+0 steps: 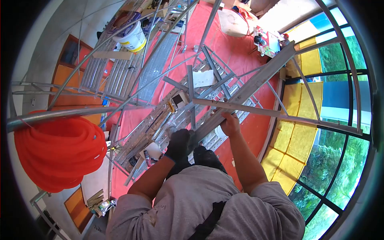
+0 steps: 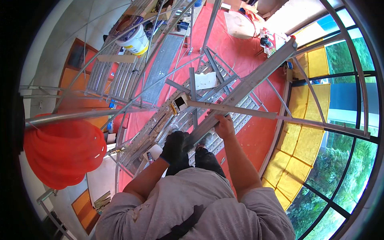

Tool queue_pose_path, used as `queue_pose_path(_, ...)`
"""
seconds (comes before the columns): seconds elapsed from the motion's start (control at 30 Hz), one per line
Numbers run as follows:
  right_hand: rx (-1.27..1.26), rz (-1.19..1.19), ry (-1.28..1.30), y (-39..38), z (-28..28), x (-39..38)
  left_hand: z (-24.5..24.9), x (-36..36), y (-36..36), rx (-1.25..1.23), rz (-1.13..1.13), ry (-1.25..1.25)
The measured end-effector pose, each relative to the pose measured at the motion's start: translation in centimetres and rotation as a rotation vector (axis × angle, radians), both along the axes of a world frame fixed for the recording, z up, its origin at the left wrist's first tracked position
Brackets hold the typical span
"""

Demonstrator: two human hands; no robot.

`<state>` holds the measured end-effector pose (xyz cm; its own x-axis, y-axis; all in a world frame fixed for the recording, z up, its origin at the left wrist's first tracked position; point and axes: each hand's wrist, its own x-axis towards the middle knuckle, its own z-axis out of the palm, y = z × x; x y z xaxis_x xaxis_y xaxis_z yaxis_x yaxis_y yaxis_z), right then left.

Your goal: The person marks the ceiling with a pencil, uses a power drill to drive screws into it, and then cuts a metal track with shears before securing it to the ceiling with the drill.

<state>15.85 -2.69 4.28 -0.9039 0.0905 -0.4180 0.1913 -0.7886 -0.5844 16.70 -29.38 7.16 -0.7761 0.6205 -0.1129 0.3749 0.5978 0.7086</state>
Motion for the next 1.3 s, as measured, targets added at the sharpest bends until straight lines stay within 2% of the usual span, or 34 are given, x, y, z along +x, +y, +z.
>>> queue_pose_path(0.13,0.074,0.044,0.032,-0.6,2.2,-0.9,-0.2,-0.8,-1.1,0.093,0.108,0.253)
queue_pose_path(0.23,0.208,0.155,0.053,-0.5,3.0,-1.2,4.4,-3.7,-0.1,0.06,0.182,0.372)
queue_pose_path(0.33,0.231,0.236,0.114,-1.0,4.3,-1.5,6.8,-7.4,1.5,0.17,0.172,0.493)
queue_pose_path(0.47,0.44,0.281,0.125,-2.2,6.2,-2.2,8.8,-10.8,3.8,0.323,0.073,0.31)
queue_pose_path(0.53,0.495,0.304,0.158,-2.3,6.6,-2.8,9.1,-11.5,4.6,0.328,-0.003,0.186)
queue_pose_path(0.57,0.563,0.326,0.136,-2.2,6.8,-2.9,8.2,-11.6,5.1,0.424,0.034,0.127)
queue_pose_path(0.63,0.697,0.365,0.087,-1.7,7.5,-3.0,7.0,-11.3,5.5,0.431,0.062,0.123)
queue_pose_path(0.73,0.747,0.277,0.095,-2.1,8.2,-3.6,6.1,-11.1,5.9,0.476,0.072,0.117)
queue_pose_path(0.83,1.01,0.387,0.06,-1.8,9.6,-4.0,5.7,-11.3,6.4,0.435,0.039,0.085)
queue_pose_path(0.87,1.009,0.389,0.061,-1.8,9.8,-4.1,5.6,-11.4,6.5,0.403,0.023,0.072)
queue_pose_path(0.97,0.948,0.402,0.04,-2.4,10.0,-4.4,6.0,-10.4,7.0,0.484,0.171,0.006)
queue_pose_path(1.03,0.836,0.417,-0.008,-3.0,10.0,-4.5,4.5,-10.7,7.3,0.354,0.164,0.357)
queue_pose_path(1.07,0.903,0.432,-0.028,-3.2,10.1,-4.5,3.8,-10.8,7.5,0.286,0.16,0.532)
queue_pose_path(1.17,1.081,0.49,-0.085,-3.9,11.3,-4.6,1.9,-11.1,7.6,0.219,0.167,0.538)
queue_pose_path(1.27,1.212,0.517,-0.108,-4.2,12.1,-5.1,1.4,-11.2,7.8,0.276,0.194,0.32)
queue_pose_path(1.3,1.258,0.491,-0.101,-4.4,11.6,-4.9,1.4,-11.0,7.9,0.381,0.282,0.021)
